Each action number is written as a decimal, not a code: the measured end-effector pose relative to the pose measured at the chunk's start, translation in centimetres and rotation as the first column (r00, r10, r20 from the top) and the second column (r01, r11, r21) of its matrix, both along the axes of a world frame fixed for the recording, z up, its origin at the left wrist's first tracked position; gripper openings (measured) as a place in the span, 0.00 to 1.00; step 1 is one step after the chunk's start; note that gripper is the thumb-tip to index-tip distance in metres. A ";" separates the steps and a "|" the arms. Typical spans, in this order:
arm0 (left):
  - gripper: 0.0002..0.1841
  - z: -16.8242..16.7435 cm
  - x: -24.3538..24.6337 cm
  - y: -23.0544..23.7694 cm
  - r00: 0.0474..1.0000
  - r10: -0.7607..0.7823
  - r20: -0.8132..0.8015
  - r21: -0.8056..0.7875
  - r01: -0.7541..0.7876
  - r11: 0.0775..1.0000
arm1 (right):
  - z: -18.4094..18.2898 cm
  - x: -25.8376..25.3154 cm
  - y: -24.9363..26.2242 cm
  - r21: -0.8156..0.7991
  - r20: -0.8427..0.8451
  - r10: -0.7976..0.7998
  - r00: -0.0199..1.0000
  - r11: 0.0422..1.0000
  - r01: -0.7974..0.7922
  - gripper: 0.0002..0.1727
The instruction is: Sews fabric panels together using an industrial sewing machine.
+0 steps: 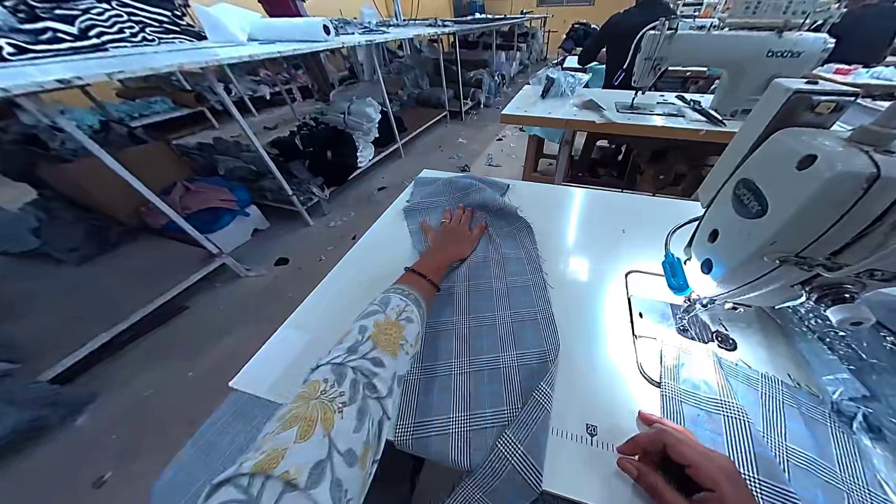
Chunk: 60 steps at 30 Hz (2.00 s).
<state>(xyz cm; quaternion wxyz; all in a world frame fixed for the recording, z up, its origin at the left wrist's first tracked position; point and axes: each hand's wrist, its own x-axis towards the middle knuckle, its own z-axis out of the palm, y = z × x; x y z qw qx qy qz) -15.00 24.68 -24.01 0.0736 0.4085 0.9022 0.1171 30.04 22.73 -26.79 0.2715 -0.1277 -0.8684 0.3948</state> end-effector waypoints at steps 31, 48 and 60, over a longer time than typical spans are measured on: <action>0.35 0.1 1.7 5.0 1.000 0.012 0.001 0.048 -0.012 0.999 | -0.5 -8.8 -1.9 0.543 0.059 -0.024 0.998 0.840 -0.012 0.52; 0.35 0.2 0.4 5.6 1.000 -0.023 0.010 0.017 0.023 1.000 | -0.2 -5.3 0.5 0.145 -0.048 0.385 0.922 0.916 -0.375 0.41; 0.35 0.0 -1.2 6.0 0.998 -0.056 -0.004 0.046 0.057 0.997 | -0.4 -5.8 0.0 0.318 -0.159 0.007 0.987 0.947 0.044 0.35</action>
